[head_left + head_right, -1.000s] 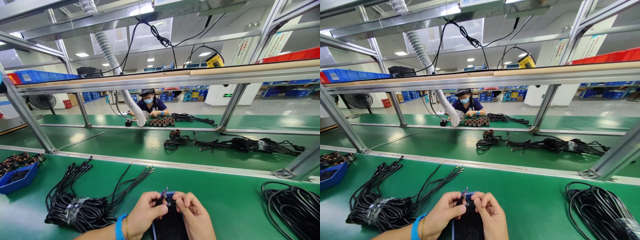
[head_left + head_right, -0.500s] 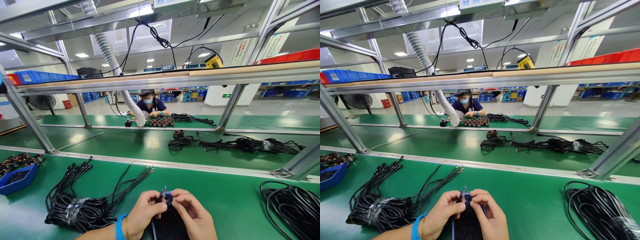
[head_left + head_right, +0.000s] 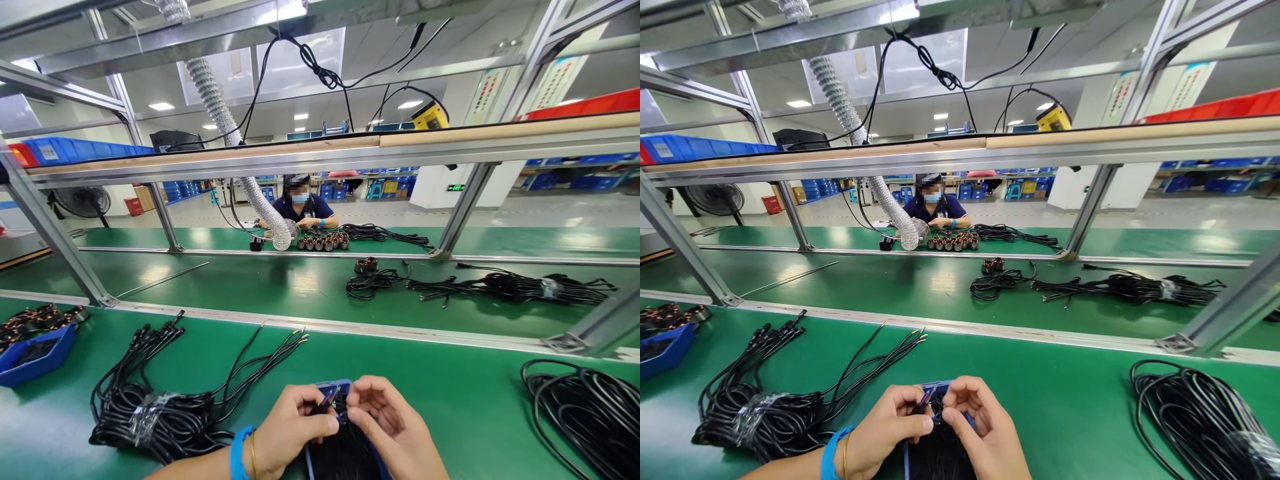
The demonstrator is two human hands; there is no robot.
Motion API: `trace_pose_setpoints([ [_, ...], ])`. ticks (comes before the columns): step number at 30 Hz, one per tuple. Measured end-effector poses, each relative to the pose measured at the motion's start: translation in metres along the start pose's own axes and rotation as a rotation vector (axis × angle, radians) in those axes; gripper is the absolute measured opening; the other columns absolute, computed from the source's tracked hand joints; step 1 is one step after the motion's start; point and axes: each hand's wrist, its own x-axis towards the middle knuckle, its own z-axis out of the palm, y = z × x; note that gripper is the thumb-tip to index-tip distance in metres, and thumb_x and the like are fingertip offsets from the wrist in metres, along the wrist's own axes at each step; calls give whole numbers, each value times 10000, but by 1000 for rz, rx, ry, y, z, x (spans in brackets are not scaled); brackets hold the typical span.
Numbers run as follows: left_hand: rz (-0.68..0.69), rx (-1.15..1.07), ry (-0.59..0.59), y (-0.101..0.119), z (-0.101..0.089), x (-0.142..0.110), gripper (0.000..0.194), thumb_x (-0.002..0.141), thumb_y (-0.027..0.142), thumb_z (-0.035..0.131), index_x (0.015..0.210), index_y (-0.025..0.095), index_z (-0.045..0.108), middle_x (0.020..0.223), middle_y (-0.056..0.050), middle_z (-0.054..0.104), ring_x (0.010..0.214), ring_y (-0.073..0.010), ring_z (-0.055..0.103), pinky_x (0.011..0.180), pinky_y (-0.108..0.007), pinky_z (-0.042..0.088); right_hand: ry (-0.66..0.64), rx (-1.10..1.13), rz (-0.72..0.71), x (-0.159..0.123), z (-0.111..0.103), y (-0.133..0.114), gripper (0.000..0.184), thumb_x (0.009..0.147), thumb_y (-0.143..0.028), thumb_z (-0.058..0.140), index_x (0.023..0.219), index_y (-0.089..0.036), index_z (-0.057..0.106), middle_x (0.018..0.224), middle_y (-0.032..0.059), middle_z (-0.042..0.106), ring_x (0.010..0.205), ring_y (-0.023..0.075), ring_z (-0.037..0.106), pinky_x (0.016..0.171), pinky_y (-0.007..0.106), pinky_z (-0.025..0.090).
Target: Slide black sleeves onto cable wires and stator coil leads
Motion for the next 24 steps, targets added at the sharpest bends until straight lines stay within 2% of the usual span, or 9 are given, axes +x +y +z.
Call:
trace_pose_setpoints([
  [5,-2,11,-5,1,0,0,389,579,413,871,717,145,624,762,-6,617,652,-115,478,608,-252,373,-59,-37,-10,2,-4,0,285,792,-458,813,962,-262,696,831,-7,694,784,144,667,760,230,553],
  [8,-3,19,-10,-1,-1,1,394,577,415,871,727,143,628,775,-9,625,662,-118,484,614,-255,378,-183,-140,-52,5,-14,1,208,852,-385,766,1017,-278,698,851,-5,719,781,140,692,757,218,566],
  [11,-13,19,24,-4,-3,2,414,566,378,873,819,145,642,799,-7,637,684,-128,505,636,-264,396,-330,-305,-133,8,-24,4,172,919,-320,686,1087,-296,710,897,14,766,844,158,738,825,228,574],
  [13,-17,10,54,-4,-3,2,410,585,342,849,884,143,651,819,-9,640,705,-136,517,646,-266,406,-335,-373,-173,8,-26,8,201,953,-324,631,1136,-307,714,975,32,784,937,175,746,901,247,562],
  [15,-14,-4,68,-1,-3,2,368,608,301,813,896,136,656,827,-13,637,727,-140,524,646,-260,408,-273,-385,-172,9,-22,12,249,948,-353,631,1180,-299,705,1066,54,771,976,190,735,908,262,562],
  [17,-5,-18,68,2,-2,1,322,606,248,793,872,134,651,833,-15,636,745,-142,537,652,-253,415,-197,-343,-125,9,-13,17,267,912,-412,668,1126,-262,723,1032,67,755,883,190,722,807,257,580],
  [20,26,-33,46,4,-1,0,303,575,175,804,816,147,623,813,0,630,759,-139,562,697,-249,441,-200,-228,-7,8,0,21,313,861,-517,696,883,-206,732,817,43,702,708,169,650,653,249,552],
  [24,54,-58,50,2,-1,0,355,568,214,855,751,172,554,716,27,603,663,-125,566,639,-242,445,-219,-133,60,9,7,25,373,831,-543,721,724,-194,644,702,-4,610,643,139,576,620,242,503],
])
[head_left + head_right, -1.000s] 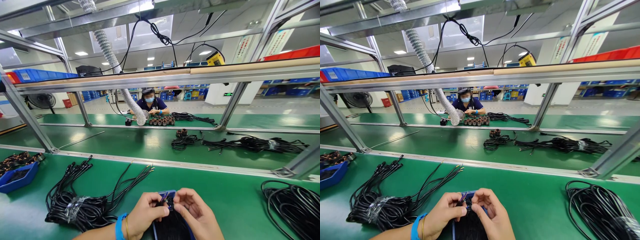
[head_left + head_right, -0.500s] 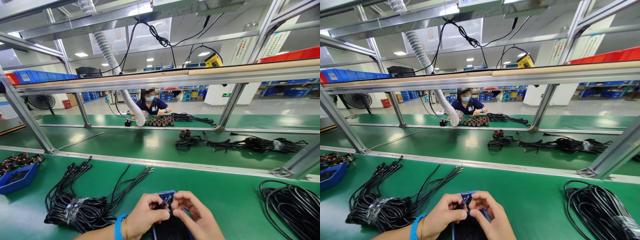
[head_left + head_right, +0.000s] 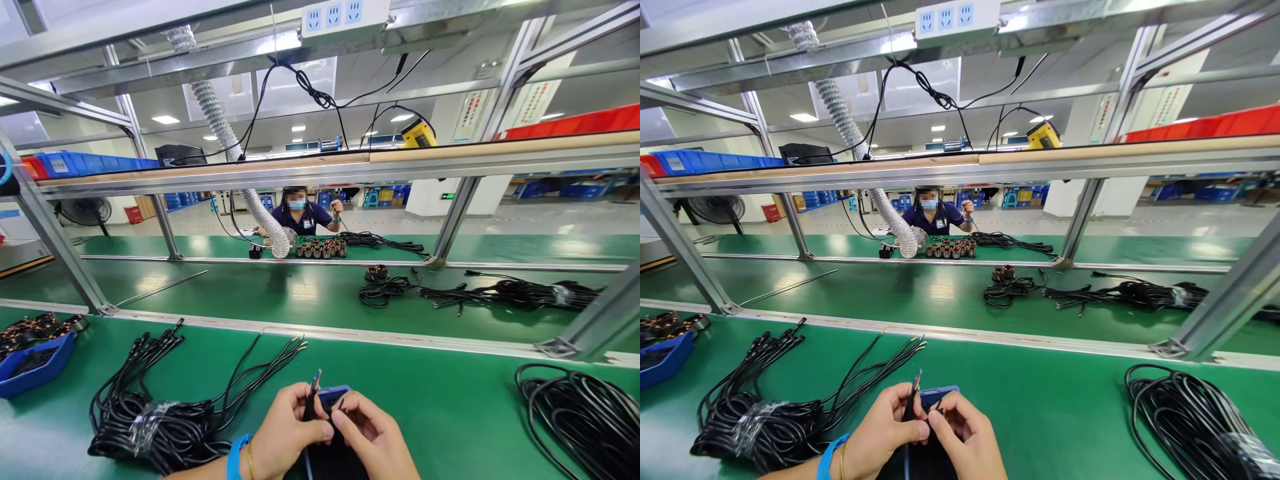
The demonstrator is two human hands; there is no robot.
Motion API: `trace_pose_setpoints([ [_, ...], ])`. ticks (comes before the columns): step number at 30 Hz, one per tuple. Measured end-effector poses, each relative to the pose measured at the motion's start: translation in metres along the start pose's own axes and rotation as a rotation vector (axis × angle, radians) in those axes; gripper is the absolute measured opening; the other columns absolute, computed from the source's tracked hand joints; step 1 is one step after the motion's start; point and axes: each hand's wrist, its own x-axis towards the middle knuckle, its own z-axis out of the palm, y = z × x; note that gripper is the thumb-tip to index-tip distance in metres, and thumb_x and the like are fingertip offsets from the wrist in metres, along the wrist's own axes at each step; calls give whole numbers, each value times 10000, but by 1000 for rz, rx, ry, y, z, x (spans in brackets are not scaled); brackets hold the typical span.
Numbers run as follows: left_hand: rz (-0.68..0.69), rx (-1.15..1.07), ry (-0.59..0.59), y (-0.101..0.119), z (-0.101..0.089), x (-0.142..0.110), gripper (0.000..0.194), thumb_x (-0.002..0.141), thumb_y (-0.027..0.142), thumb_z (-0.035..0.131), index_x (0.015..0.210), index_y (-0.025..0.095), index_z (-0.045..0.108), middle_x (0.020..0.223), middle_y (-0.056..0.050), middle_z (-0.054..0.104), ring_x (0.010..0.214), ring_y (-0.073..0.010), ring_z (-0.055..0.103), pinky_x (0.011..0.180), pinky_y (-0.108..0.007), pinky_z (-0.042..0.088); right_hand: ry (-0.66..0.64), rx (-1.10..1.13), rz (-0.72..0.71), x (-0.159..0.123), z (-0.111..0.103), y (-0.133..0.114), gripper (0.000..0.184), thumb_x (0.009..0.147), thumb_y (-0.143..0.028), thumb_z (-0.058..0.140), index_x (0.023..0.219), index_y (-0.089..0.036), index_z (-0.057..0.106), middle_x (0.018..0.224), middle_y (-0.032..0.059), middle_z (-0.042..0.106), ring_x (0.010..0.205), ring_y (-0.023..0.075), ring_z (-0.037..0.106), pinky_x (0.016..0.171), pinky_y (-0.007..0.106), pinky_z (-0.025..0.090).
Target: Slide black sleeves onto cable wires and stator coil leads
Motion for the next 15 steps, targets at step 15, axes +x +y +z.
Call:
trace_pose_setpoints([
  [15,49,25,28,-3,-7,5,524,517,363,951,669,189,481,629,17,621,581,-121,564,536,-225,413,-102,170,106,4,0,6,414,771,-583,782,788,-188,657,705,-6,637,628,115,560,505,203,432],
])
